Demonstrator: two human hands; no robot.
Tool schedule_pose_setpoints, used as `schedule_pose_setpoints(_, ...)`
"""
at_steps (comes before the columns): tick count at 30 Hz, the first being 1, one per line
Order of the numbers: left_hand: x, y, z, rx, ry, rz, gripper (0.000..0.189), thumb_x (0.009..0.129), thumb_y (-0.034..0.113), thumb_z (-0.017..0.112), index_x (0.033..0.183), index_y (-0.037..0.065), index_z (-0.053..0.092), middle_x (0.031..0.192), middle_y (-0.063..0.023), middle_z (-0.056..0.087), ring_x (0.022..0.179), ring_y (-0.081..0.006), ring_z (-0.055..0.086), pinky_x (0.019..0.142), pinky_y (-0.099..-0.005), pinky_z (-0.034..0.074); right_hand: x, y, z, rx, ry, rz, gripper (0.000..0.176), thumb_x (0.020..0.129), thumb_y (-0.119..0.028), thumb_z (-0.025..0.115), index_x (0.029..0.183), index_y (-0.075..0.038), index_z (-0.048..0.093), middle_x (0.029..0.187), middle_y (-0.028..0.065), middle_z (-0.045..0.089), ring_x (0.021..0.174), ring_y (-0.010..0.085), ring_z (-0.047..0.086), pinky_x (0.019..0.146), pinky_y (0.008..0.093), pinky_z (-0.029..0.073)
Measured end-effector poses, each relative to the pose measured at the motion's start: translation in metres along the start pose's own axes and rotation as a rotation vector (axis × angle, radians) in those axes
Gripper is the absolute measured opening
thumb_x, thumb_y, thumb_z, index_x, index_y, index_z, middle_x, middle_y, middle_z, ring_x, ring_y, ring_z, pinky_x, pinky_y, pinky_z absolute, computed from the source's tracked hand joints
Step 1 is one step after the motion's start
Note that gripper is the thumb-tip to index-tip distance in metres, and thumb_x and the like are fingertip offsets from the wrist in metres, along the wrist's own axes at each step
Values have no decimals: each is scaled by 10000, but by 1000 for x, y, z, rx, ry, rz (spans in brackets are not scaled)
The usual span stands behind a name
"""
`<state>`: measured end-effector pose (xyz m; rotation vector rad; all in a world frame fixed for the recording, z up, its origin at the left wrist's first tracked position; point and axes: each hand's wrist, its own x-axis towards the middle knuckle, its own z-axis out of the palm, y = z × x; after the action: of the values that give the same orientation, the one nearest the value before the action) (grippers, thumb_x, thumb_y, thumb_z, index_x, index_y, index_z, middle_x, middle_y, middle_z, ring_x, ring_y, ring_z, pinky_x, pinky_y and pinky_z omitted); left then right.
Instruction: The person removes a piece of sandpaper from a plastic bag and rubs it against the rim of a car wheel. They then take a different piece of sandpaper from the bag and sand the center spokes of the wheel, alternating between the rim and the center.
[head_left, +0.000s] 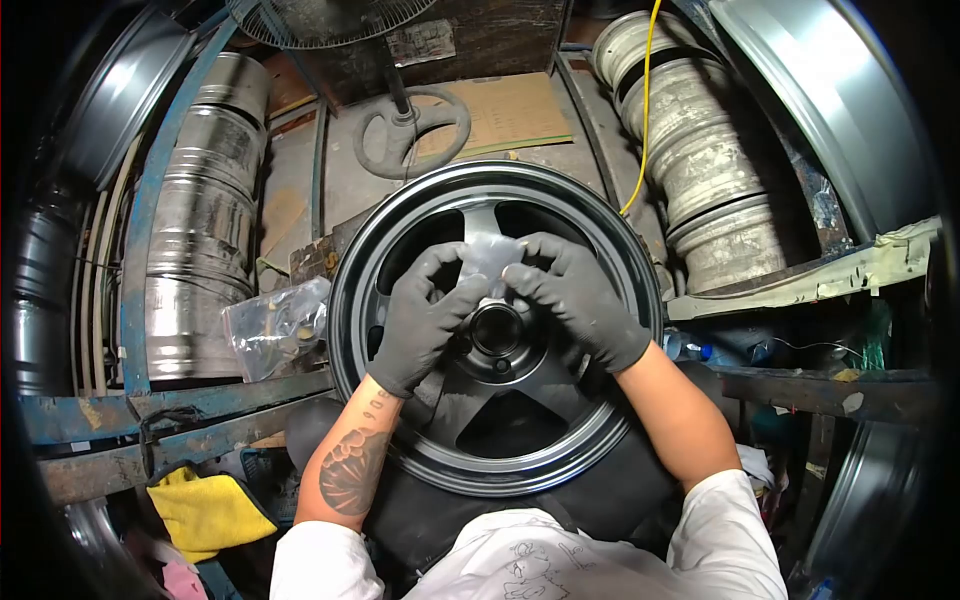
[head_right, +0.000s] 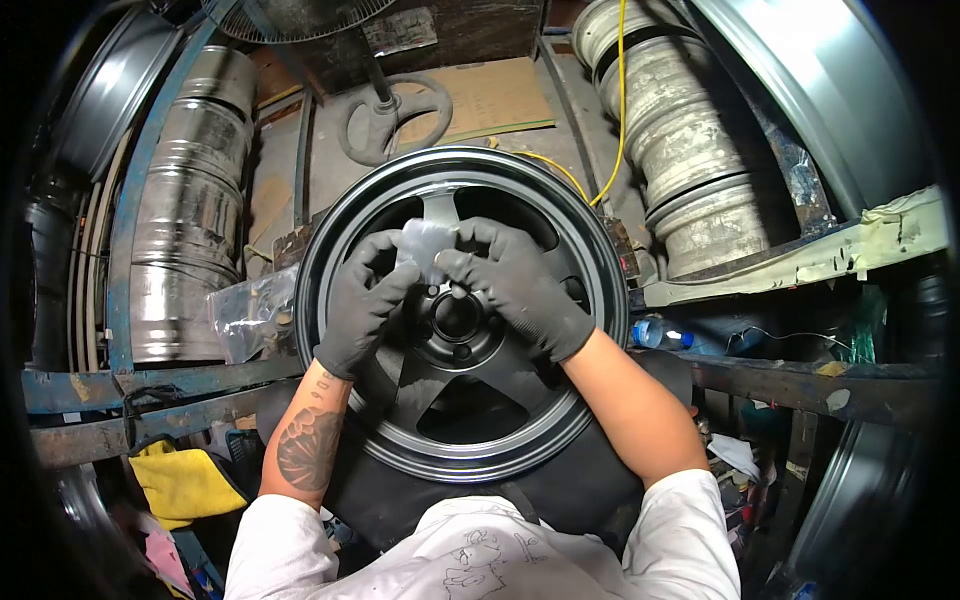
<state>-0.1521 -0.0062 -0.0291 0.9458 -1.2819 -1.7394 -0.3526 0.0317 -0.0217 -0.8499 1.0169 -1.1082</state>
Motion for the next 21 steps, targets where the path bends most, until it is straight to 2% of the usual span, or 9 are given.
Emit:
schedule_pose_setpoints(2,2,0,-4,93,14,63,303,962,157,755,1205,7,655,1071,-19,681,897,-43,622,767,-197,518,-1,-3,4,-165,28,22,222,996,-146,710,1153,6,670,890,3,704,752,32,622,660,187,504)
schedule_pose_setpoints(5,1,0,-8,141,25,88,319,954,116,746,1237,12,643,1040,-17,667,878,-36,607,732,-188,513,0,5,4,-152,35,56,254,972,-133,731,1172,4,656,865,-4,698,727,31,608,643,203,498)
schedule_pose_setpoints(8,1,1,-8,120,34,63,360,950,78,730,1287,17,619,1012,-12,643,844,-25,584,714,-176,500,-1,13,7,-493,189,-100,386,930,-108,752,1291,-37,634,855,24,693,702,50,602,641,235,510)
schedule_pose_setpoints(11,3,-1,-10,49,35,32,416,951,61,720,1343,19,585,1037,-16,630,842,-29,578,723,-173,495,-10,7,20,-731,247,-444,570,892,-87,761,1430,-116,577,854,67,683,677,90,604,636,271,518)
schedule_pose_setpoints(12,5,-4,-13,24,27,36,439,952,57,717,1364,20,571,1055,-22,630,854,-33,583,727,-174,496,-14,1,21,-712,203,-354,579,893,-123,756,1448,-161,595,910,112,704,717,179,647,688,318,538)
schedule_pose_setpoints(15,4,6,-11,-44,-14,21,553,948,54,720,1458,23,507,1116,-38,629,927,-54,596,775,-189,498,4,23,-8,-856,58,-666,492,901,-192,754,1381,-149,658,948,128,726,807,250,685,760,361,546)
schedule_pose_setpoints(16,3,11,-11,-63,-37,-6,573,947,56,724,1472,21,495,1117,-39,632,942,-57,596,788,-192,496,3,18,-8,-770,5,-610,404,912,-234,743,1304,-139,716,1013,133,747,892,291,700,817,385,543)
schedule_pose_setpoints(19,5,9,-26,-123,-265,-153,683,943,74,747,1538,21,417,1143,-50,667,1028,-81,629,897,-226,521,-10,-4,-8,-630,-163,-306,395,948,-85,724,1326,12,664,1257,143,713,1156,196,674,1019,318,512)
schedule_pose_setpoints(21,3,13,-26,-288,-393,-252,699,945,68,745,1551,26,400,1196,-75,679,1081,-99,647,929,-247,534,-9,0,-7,-600,-176,-438,356,893,-92,772,1241,-26,729,1200,135,725,1067,219,683,939,332,525)
